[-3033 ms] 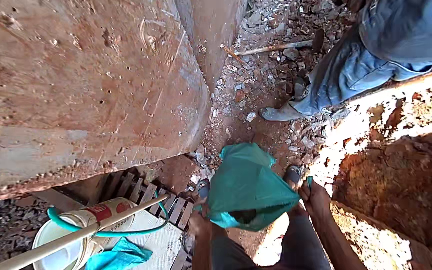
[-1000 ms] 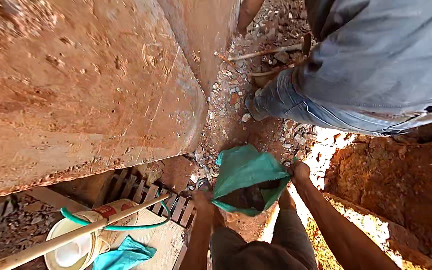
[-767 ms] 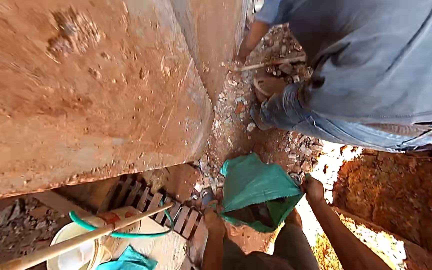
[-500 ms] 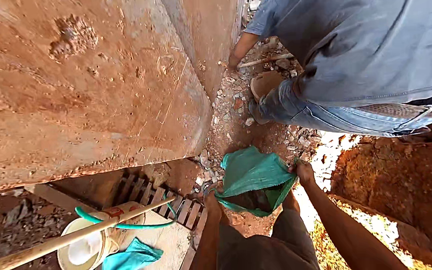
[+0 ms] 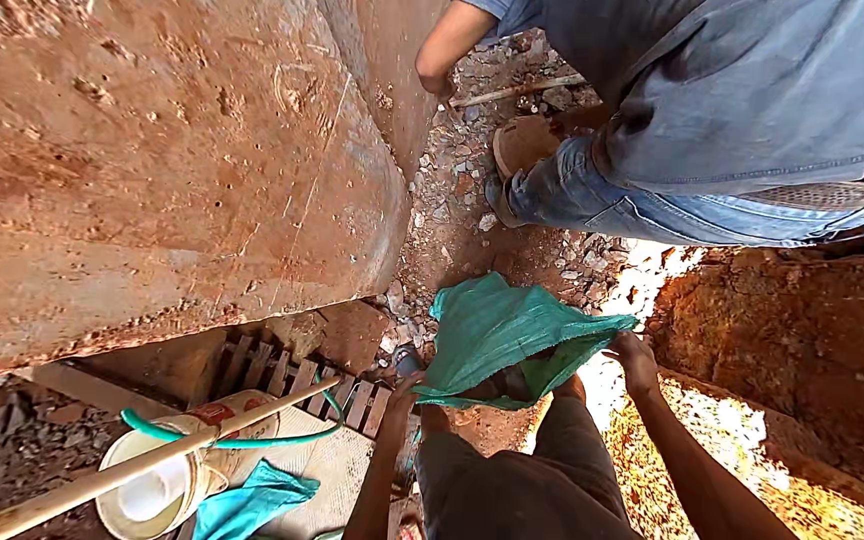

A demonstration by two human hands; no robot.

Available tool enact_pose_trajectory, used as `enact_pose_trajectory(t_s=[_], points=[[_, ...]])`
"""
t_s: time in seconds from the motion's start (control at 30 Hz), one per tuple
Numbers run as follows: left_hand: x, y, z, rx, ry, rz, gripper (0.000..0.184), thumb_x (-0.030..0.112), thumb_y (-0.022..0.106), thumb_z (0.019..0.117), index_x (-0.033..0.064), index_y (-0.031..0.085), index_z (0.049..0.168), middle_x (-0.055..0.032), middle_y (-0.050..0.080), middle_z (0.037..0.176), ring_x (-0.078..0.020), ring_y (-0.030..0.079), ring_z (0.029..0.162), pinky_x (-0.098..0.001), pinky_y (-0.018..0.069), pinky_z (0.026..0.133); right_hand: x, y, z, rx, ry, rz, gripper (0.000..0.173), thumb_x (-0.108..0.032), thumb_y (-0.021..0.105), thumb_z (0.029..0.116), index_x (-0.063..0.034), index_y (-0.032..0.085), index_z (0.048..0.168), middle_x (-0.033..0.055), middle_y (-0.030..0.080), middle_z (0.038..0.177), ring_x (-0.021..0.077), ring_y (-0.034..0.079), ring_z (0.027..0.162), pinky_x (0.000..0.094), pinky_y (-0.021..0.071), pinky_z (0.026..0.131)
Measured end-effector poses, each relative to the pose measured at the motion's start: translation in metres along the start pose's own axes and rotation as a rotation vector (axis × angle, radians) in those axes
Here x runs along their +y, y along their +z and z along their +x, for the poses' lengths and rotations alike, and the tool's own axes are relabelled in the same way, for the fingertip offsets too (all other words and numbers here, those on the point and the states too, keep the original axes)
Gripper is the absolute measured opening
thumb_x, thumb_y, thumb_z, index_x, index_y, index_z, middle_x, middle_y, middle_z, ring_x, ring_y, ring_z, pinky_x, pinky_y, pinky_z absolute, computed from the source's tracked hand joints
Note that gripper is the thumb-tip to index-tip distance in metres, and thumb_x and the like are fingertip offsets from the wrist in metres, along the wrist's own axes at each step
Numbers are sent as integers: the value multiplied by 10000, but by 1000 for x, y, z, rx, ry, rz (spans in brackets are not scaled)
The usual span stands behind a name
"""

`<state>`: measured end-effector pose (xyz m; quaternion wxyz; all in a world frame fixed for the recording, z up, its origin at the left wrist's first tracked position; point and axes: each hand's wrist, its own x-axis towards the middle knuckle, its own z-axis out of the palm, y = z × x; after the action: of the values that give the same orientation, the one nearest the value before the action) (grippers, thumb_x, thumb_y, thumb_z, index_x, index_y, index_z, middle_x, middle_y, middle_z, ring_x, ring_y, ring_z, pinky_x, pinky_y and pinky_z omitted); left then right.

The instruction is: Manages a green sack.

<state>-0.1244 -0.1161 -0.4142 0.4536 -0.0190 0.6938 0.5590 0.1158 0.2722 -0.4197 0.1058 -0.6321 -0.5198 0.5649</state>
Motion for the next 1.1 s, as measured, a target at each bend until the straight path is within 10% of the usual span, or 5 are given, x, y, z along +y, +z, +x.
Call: enact_pose_trajectory(t_s=[0.3,0.47,0.7,0.9,1.1], points=[[77,60,30,-240,232,965,588,319,703,910,60,589,1426,-149,522,1514,-324,407,1463,-506,277,1235,60,43,-41,-208,395,-432,646,-473,661,991,13,539,1398,271,688,1164,406,705,994,589,571,876],[19,147,90,-460,22,1166,1079,532,788,826,111,221,1642,-194,230,1681,-406,263,1529,-678,229,1188,50,103,-38,-295,386,-607,372,-255,531,1063,43,656,1247,271,676,1214,392,676,1100,573,528,961],[-22,182,94,-663,-39,1041,580,278,470,1063,55,355,1587,-224,504,1509,-380,495,1391,-540,383,1158,41,129,-29,-475,373,-631,302,-188,542,1041,58,667,1164,260,685,1123,350,691,996,527,551,904],[-32,187,80,-564,-154,1060,1222,587,785,800,64,79,1651,-209,332,1635,-391,347,1486,-647,221,1192,45,140,-13,-526,456,-531,287,-153,606,1010,61,645,1196,256,682,1105,330,696,934,496,570,851],[-42,208,87,-371,-148,1024,683,258,616,991,106,345,1599,-202,637,1363,-361,579,1299,-546,354,1164,45,118,-23,-580,264,-510,289,-222,622,1019,50,708,975,204,697,1005,292,656,966,501,499,927]])
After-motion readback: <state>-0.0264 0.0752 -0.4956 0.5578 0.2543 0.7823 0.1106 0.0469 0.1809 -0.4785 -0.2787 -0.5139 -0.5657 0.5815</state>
